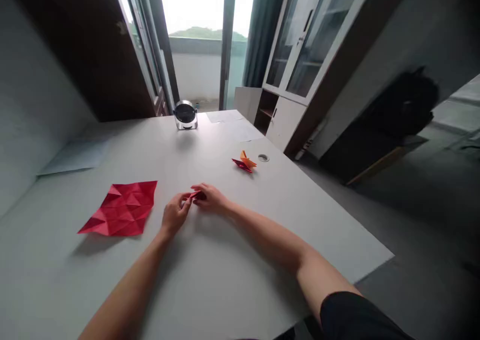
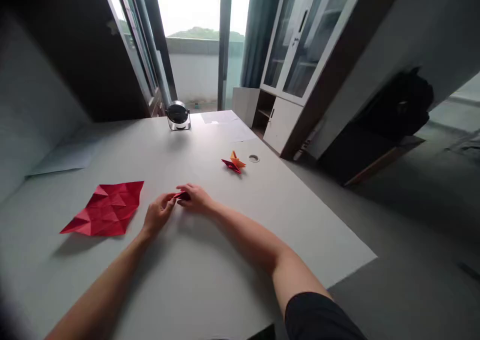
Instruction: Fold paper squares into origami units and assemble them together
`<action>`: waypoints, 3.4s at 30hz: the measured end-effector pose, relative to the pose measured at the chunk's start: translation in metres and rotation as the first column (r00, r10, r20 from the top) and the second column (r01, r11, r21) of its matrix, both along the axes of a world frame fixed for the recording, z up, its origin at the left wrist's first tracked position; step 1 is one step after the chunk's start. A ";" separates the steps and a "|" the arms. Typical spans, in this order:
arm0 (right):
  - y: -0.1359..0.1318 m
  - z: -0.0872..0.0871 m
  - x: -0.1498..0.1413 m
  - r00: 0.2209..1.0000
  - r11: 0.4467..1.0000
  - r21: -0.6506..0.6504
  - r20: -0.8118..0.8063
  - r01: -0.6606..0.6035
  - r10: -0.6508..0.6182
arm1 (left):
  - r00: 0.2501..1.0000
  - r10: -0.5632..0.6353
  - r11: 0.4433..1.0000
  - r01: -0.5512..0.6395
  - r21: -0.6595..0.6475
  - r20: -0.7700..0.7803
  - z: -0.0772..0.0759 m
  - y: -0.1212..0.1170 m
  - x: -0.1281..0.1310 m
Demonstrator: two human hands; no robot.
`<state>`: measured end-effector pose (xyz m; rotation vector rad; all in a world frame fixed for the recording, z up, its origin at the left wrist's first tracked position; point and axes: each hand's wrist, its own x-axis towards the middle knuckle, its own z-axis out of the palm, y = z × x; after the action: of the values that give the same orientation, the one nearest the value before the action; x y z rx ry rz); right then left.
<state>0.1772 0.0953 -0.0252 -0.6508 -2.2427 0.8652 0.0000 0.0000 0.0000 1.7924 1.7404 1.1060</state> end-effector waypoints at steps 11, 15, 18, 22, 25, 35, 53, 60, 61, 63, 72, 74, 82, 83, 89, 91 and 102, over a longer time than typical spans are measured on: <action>-0.012 0.019 0.007 1.000 0.982 -0.191 0.013 0.013 -0.011 | 0.999 0.054 0.998 -0.054 -0.011 -0.008 0.002 -0.003 -0.001; -0.015 0.025 0.006 0.997 0.978 -0.194 0.028 0.074 -0.070 | 0.999 -0.043 0.999 0.044 -0.024 0.007 0.001 -0.002 -0.004; -0.016 0.026 0.005 0.993 0.977 -0.175 0.036 0.121 -0.117 | 0.997 -0.079 0.997 0.079 -0.026 -0.001 0.000 -0.002 -0.006; -0.017 0.023 0.004 0.989 0.980 -0.133 0.043 0.146 -0.141 | 0.996 -0.094 0.994 0.094 -0.047 -0.008 0.000 -0.001 -0.007; -0.021 0.023 0.004 0.991 0.988 -0.073 0.025 0.134 -0.132 | 0.998 -0.061 0.996 0.064 -0.068 0.035 0.001 -0.001 -0.007; -0.034 0.039 0.009 0.996 0.914 0.404 0.089 -0.043 0.008 | 0.986 0.068 0.997 -0.060 -0.054 0.153 0.004 -0.003 -0.003; -0.028 0.035 0.008 0.993 0.985 0.159 -0.108 0.064 -0.047 | 0.957 -0.033 0.999 0.043 -0.029 0.288 0.004 -0.001 0.002; -0.030 0.030 0.006 0.997 0.982 0.181 -0.070 0.051 -0.039 | 0.922 -0.027 0.996 0.057 -0.067 0.385 -0.006 0.003 0.001; -0.030 0.030 0.006 0.997 0.981 0.190 -0.062 0.046 -0.035 | 0.926 -0.026 0.996 0.058 -0.075 0.377 -0.005 0.003 0.002; -0.031 0.030 0.005 0.999 0.977 0.208 -0.037 0.039 -0.031 | 0.937 -0.037 0.995 0.068 -0.078 0.348 -0.002 0.000 0.004; -0.034 0.035 0.008 0.997 0.934 0.356 0.061 0.031 -0.056 | 0.951 -0.105 0.991 0.126 -0.054 0.292 0.004 -0.007 0.011; -0.035 0.038 0.008 0.997 0.932 0.363 0.061 0.017 -0.042 | 0.946 -0.124 0.988 0.145 -0.049 0.300 0.004 -0.007 0.012; -0.036 0.040 0.008 0.996 0.966 0.248 -0.077 0.066 -0.048 | 0.911 -0.118 0.988 0.148 -0.047 0.396 0.005 -0.005 0.014; -0.036 0.039 0.009 0.994 0.966 0.251 -0.097 0.064 -0.041 | 0.903 -0.113 0.988 0.144 -0.046 0.414 0.004 -0.005 0.014; -0.035 0.037 0.008 0.995 0.973 0.231 -0.099 0.024 -0.001 | 0.899 -0.099 0.989 0.136 -0.057 0.427 0.004 -0.004 0.013; -0.035 0.037 0.008 0.994 0.979 0.200 -0.108 0.039 -0.018 | 0.899 -0.101 0.989 0.138 -0.057 0.426 0.005 -0.004 0.014; -0.034 0.038 0.010 0.993 0.974 0.218 -0.108 0.061 -0.038 | 0.868 -0.113 0.986 0.159 -0.055 0.483 0.002 -0.002 0.014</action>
<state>0.1876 0.0611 0.0128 -0.5432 -2.1797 0.5998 0.0144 -0.0025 0.0024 1.4031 1.3234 1.2550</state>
